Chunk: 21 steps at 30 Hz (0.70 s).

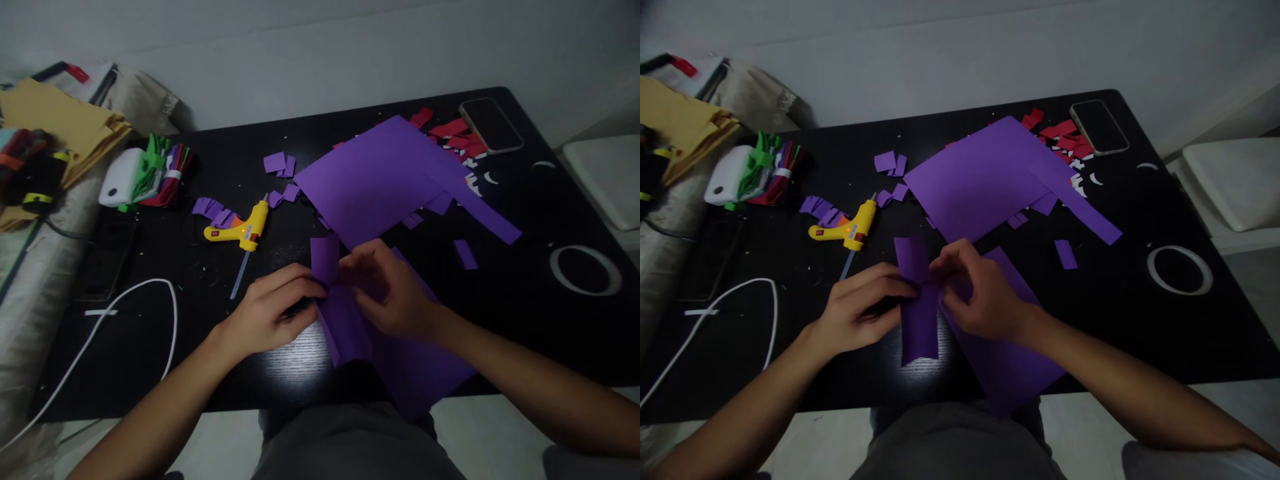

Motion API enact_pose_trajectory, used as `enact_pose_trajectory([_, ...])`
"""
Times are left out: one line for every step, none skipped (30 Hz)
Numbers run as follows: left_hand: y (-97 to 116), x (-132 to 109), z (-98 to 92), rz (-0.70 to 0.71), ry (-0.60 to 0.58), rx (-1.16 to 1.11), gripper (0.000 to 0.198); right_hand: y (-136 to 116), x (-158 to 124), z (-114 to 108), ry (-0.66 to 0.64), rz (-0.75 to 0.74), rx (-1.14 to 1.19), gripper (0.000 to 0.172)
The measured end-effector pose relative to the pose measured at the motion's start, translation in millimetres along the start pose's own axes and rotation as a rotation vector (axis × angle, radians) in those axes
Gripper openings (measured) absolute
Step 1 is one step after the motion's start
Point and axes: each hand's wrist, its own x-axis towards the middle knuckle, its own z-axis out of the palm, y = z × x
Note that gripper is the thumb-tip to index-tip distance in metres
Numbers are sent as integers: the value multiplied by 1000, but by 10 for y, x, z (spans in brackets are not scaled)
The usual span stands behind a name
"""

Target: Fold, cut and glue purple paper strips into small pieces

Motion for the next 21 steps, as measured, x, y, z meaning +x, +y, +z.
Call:
enact_pose_trajectory([-2,-1,3,9,-9,31,17,-4,8,-10,-11,88,87,36])
enact_pose_trajectory([-4,-4,6,19,-20,63,16,-9,21,-19,-33,170,161,31])
enact_pose_trajectory([-6,-8,11,28,-32,94,15,-13,37,-27,-70,243,220,26])
enact_pose_trajectory([-8,-13,17,37,-42,123,13,-15,54,-30,-104,312,267,23])
enact_pose_trajectory([-9,-19,23,45,-51,152,13,-14,68,-28,-123,356,302,24])
enact_pose_trajectory([-9,-26,29,55,-59,181,13,-9,79,-20,-134,386,314,27])
enact_pose_trajectory([-8,-31,35,66,-68,211,12,-2,85,-8,-137,406,311,30])
enact_pose_trajectory([-6,-35,41,76,-77,241,12,7,87,7,-131,414,296,32])
enact_pose_trajectory([-4,-38,46,84,-89,268,13,16,86,22,-122,417,273,33])
enact_pose_trajectory([-1,-39,50,91,-100,290,13,23,82,35,-113,417,247,33])
enact_pose_trajectory([1,-39,55,97,-110,305,12,26,77,45,-103,411,222,31])
enact_pose_trajectory([4,-37,60,99,-118,313,12,25,73,50,-100,407,197,30])
enact_pose_trajectory([5,-34,64,100,-124,313,12,19,69,51,-100,407,173,27])
enact_pose_trajectory([6,-31,70,100,-129,307,12,9,67,49,-102,409,149,26])
enact_pose_trajectory([6,-28,75,101,-134,298,12,-2,66,44,-103,413,125,25])
enact_pose_trajectory([5,-26,80,101,-136,288,13,-13,65,38,-101,419,100,25])
enact_pose_trajectory([3,-25,84,97,-138,279,13,-22,63,32,-98,427,77,25])
enact_pose_trajectory([1,-25,87,92,-138,270,13,-28,62,28,-90,431,59,24])
enact_pose_trajectory([0,-26,88,87,-135,261,12,-29,59,24,-80,428,46,24])
enact_pose_trajectory([-1,-28,88,81,-130,253,12,-27,57,23,-74,422,39,23])
enact_pose_trajectory([-2,-30,87,74,-124,245,12,-23,54,23,-71,414,38,23])
